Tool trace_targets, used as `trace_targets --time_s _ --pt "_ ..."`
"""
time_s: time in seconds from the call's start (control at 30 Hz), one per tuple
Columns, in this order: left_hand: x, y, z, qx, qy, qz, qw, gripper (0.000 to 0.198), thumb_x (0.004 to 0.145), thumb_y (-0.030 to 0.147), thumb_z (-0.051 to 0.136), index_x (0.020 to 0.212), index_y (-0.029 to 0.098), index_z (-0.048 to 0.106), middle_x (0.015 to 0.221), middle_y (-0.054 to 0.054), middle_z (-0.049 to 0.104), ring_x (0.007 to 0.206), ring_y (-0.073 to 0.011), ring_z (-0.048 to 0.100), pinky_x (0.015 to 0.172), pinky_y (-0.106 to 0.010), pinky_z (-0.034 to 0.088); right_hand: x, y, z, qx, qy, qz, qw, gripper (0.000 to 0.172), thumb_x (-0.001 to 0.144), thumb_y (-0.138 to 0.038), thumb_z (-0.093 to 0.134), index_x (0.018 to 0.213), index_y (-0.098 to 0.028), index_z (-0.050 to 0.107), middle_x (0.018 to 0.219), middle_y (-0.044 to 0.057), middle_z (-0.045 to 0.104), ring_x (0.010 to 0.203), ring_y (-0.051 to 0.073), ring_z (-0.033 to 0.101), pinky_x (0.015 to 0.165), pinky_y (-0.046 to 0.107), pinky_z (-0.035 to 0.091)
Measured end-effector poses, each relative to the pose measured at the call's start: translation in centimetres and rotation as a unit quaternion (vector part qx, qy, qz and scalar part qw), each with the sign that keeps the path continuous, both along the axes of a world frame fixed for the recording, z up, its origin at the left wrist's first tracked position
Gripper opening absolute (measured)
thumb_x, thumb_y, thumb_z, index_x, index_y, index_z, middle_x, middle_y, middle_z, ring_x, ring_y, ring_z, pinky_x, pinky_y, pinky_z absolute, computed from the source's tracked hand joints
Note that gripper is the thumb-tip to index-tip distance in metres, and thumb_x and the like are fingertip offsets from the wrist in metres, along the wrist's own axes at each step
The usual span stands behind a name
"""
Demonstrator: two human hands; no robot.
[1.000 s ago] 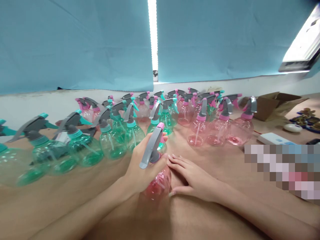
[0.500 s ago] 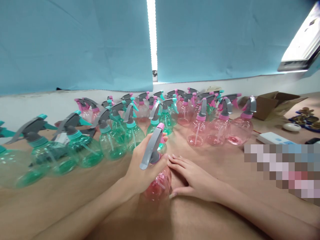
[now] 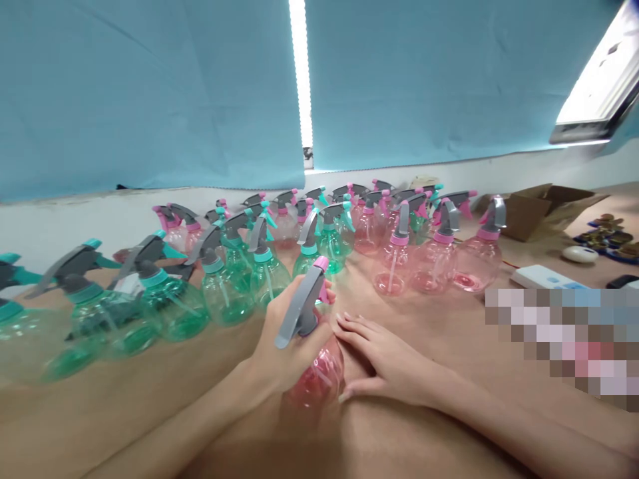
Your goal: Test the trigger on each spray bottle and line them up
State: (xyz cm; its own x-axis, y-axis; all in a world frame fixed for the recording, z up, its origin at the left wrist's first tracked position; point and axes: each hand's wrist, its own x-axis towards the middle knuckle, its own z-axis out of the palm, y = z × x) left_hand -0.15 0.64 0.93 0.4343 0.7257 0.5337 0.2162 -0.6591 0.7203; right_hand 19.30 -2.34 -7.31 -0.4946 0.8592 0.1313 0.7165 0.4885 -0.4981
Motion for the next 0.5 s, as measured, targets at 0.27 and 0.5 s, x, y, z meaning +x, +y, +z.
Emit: trace_targets --time_s 0.27,0.5 --pt "0.01 -0.38 0.58 -0.021 -0.011 0.000 1.000 0.011 0.077 0.015 0.055 0.087 0.019 0.053 0.080 0.002 0.056 0.059 -0.0108 0.052 0.058 -0.026 0.044 -0.25 -0.31 0.30 -0.016 0.071 0.000 0.997 0.107 0.067 -0.078 0.063 0.146 -0.009 0.039 0.147 0.023 0.043 0.138 0.039 0.035 0.112 0.055 0.028" --pt "-0.01 -0.14 0.64 -0.032 -0.004 -0.002 0.999 0.016 0.076 0.014 0.059 0.091 0.020 0.055 0.083 0.000 0.059 0.068 -0.0134 0.058 0.064 -0.027 0.051 -0.74 -0.92 0.08 -0.005 0.190 0.010 0.982 0.104 0.063 -0.068 0.075 0.145 -0.017 0.036 0.139 0.018 0.050 0.127 0.035 0.048 0.106 0.051 0.038"
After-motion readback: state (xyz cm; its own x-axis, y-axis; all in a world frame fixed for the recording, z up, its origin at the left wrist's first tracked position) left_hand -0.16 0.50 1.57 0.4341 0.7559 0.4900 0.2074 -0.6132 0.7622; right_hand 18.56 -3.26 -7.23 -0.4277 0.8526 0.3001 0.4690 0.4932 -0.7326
